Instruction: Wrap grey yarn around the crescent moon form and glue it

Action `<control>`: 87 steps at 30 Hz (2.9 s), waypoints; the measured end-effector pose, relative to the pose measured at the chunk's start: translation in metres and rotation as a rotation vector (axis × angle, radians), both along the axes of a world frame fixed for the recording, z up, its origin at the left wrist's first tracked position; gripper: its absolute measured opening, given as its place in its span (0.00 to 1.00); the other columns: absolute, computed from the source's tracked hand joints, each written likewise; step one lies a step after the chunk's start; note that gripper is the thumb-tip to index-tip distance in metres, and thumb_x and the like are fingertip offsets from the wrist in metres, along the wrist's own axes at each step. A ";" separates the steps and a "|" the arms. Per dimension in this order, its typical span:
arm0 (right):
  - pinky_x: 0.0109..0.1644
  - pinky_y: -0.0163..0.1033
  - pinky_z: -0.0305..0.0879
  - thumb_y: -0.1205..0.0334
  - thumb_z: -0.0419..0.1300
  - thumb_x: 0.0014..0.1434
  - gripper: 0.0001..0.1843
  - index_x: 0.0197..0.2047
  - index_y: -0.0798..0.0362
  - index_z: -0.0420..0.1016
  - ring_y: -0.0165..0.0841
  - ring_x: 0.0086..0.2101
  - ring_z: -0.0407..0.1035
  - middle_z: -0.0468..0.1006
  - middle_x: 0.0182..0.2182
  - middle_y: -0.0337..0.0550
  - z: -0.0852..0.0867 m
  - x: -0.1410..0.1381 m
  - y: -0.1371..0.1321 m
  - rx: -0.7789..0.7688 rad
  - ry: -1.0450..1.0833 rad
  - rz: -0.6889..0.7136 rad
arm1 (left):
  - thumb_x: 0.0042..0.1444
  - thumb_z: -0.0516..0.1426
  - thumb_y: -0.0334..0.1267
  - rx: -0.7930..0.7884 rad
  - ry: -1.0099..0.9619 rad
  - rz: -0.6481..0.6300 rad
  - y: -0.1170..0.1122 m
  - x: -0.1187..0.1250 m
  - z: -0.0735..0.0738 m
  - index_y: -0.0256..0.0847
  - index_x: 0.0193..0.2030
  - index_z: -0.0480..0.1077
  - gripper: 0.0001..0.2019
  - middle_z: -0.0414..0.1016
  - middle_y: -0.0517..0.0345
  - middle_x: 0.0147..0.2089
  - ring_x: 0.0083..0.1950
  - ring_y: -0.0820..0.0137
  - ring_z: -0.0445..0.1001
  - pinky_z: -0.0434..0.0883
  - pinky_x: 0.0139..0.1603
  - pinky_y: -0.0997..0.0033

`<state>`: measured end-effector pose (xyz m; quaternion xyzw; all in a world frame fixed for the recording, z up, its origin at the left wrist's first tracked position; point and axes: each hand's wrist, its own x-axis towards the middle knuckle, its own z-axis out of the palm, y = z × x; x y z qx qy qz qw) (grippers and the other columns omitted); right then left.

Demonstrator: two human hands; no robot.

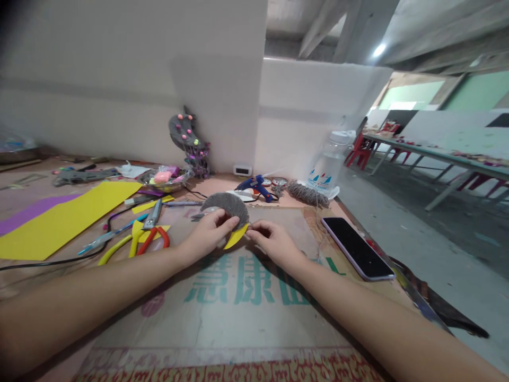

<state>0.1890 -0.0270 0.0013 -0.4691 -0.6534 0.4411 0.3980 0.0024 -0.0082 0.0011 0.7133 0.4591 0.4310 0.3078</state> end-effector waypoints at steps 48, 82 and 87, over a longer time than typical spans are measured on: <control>0.34 0.37 0.66 0.61 0.58 0.58 0.03 0.35 0.50 0.72 0.32 0.30 0.70 0.76 0.29 0.40 0.005 0.003 -0.021 0.551 -0.319 -0.163 | 0.49 0.62 0.46 -0.171 -0.251 -0.329 -0.010 -0.001 0.010 0.37 0.44 0.72 0.19 0.77 0.53 0.40 0.40 0.67 0.74 0.69 0.41 0.70; 0.37 0.37 0.60 0.58 0.52 0.63 0.11 0.30 0.52 0.67 0.32 0.31 0.64 0.70 0.28 0.40 0.015 0.010 -0.011 0.511 -0.386 -0.152 | 0.56 0.55 0.51 -0.179 -0.132 -0.200 -0.002 -0.002 0.005 0.38 0.39 0.72 0.16 0.72 0.60 0.29 0.23 0.76 0.63 0.60 0.22 0.77; 0.38 0.38 0.62 0.55 0.52 0.63 0.12 0.34 0.52 0.71 0.33 0.34 0.67 0.73 0.32 0.42 0.014 0.009 -0.010 0.438 -0.342 -0.070 | 0.57 0.54 0.49 -0.136 -0.105 -0.218 -0.004 -0.002 0.006 0.37 0.36 0.72 0.16 0.70 0.61 0.26 0.23 0.76 0.62 0.60 0.22 0.77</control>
